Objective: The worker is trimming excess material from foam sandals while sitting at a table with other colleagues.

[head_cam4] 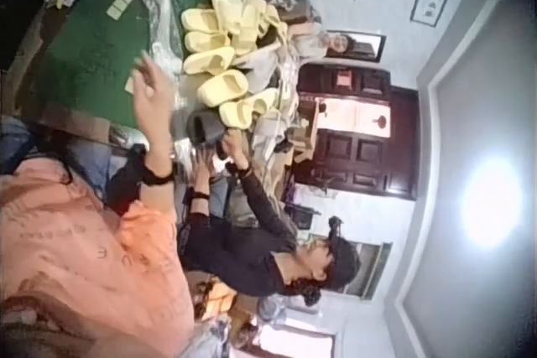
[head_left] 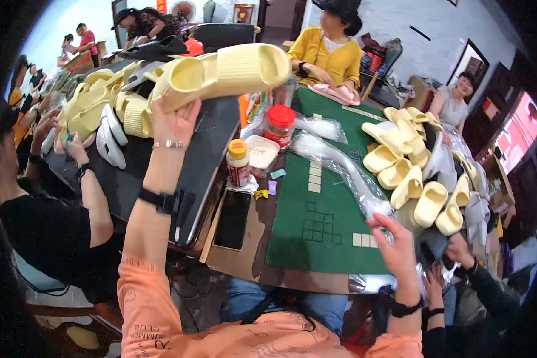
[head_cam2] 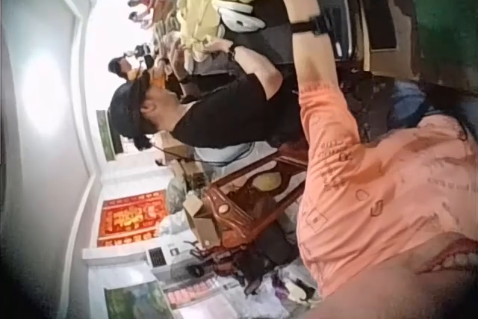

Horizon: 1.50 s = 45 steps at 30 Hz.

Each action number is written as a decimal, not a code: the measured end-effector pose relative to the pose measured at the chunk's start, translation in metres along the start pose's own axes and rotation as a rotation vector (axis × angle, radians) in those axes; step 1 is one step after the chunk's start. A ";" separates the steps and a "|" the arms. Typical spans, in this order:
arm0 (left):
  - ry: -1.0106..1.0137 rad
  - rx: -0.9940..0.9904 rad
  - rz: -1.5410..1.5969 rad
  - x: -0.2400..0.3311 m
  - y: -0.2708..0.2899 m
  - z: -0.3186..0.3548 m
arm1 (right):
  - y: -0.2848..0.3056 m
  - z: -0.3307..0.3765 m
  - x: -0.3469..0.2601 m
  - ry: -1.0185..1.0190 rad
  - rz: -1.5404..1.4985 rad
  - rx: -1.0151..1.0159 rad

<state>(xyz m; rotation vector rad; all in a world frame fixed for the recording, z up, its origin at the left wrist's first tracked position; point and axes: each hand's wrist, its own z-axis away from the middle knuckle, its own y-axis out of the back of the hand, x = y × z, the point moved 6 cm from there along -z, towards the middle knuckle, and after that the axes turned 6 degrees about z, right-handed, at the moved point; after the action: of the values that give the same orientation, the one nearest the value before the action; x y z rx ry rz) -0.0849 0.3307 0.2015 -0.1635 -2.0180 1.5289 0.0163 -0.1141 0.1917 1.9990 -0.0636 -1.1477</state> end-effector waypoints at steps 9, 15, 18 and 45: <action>0.846 0.053 -0.033 -0.160 -0.015 0.222 | -0.069 0.020 0.008 0.468 -0.189 0.180; 1.073 0.067 0.012 -0.208 0.000 0.273 | -0.061 0.051 0.016 -0.069 -1.578 -0.146; 1.127 0.042 0.067 -0.215 -0.008 0.295 | -0.048 0.055 0.018 -0.059 -1.582 -0.108; 0.980 -0.549 -0.508 -0.224 -0.011 0.321 | -0.083 0.094 0.077 -0.514 -1.178 -0.008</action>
<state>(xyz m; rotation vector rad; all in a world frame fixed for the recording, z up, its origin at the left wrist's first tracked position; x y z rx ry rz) -0.0674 -0.0388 0.0742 -0.4664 -1.4303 0.3875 -0.0356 -0.1487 0.0584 1.6157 0.9598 -2.3359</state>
